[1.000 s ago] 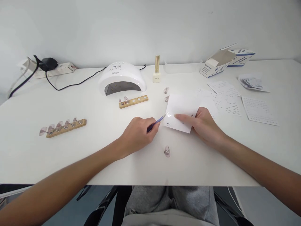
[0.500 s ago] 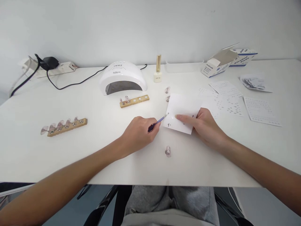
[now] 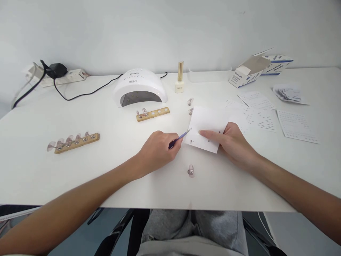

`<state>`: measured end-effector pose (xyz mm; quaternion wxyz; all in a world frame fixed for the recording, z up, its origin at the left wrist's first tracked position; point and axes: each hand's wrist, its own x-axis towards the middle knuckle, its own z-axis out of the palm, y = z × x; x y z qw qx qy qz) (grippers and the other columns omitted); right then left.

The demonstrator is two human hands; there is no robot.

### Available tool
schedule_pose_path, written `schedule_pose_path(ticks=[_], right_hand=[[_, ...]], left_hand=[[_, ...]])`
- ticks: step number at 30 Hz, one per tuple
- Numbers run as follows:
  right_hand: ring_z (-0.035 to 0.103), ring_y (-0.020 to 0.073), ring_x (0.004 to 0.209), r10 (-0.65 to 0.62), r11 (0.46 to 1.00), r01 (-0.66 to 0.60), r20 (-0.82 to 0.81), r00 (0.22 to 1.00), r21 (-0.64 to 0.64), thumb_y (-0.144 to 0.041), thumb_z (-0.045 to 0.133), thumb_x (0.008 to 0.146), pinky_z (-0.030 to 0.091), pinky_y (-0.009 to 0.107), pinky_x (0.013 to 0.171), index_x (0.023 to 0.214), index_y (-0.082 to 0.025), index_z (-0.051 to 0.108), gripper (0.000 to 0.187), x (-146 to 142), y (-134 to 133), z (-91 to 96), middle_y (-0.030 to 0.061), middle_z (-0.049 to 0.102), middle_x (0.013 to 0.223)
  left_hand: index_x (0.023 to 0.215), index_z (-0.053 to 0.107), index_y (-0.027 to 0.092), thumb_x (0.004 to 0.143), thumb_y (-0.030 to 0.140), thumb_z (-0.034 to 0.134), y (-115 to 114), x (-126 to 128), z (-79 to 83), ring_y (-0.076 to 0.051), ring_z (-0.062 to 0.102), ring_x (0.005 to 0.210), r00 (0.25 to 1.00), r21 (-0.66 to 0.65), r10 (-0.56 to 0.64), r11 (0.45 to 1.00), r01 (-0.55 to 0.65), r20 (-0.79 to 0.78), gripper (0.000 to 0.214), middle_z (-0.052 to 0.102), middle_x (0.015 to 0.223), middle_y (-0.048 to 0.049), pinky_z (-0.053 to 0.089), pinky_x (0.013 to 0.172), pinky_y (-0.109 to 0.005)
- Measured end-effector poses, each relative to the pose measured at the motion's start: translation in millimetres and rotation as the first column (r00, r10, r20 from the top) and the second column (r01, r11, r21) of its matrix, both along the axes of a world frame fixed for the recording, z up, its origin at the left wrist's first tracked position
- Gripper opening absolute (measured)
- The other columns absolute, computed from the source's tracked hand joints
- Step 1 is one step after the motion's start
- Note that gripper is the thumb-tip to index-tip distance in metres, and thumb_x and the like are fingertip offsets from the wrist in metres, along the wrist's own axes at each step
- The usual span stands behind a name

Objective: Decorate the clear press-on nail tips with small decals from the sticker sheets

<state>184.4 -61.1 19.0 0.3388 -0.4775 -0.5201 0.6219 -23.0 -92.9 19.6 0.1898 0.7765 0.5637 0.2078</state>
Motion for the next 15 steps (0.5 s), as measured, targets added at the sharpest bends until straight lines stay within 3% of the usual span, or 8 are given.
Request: schedule_pose_path(ticks=[15], right_hand=[[0.065, 0.0278, 0.089, 0.026, 0.999, -0.028, -0.051, 0.998, -0.035, -0.039, 0.070, 0.075, 0.054, 0.036, 0.070, 0.090, -0.018, 0.067, 0.026, 0.7, 1.5, 0.6, 0.0092, 0.069, 0.099]], left_hand=[[0.053, 0.030, 0.016, 0.085, 0.026, 0.045, 0.0, 0.2, 0.9, -0.007, 0.016, 0.046, 1.000, -0.008, -0.001, 1.000, 0.002, 0.016, 0.037, 0.022, 0.046, 0.0054, 0.017, 0.047, -0.026]])
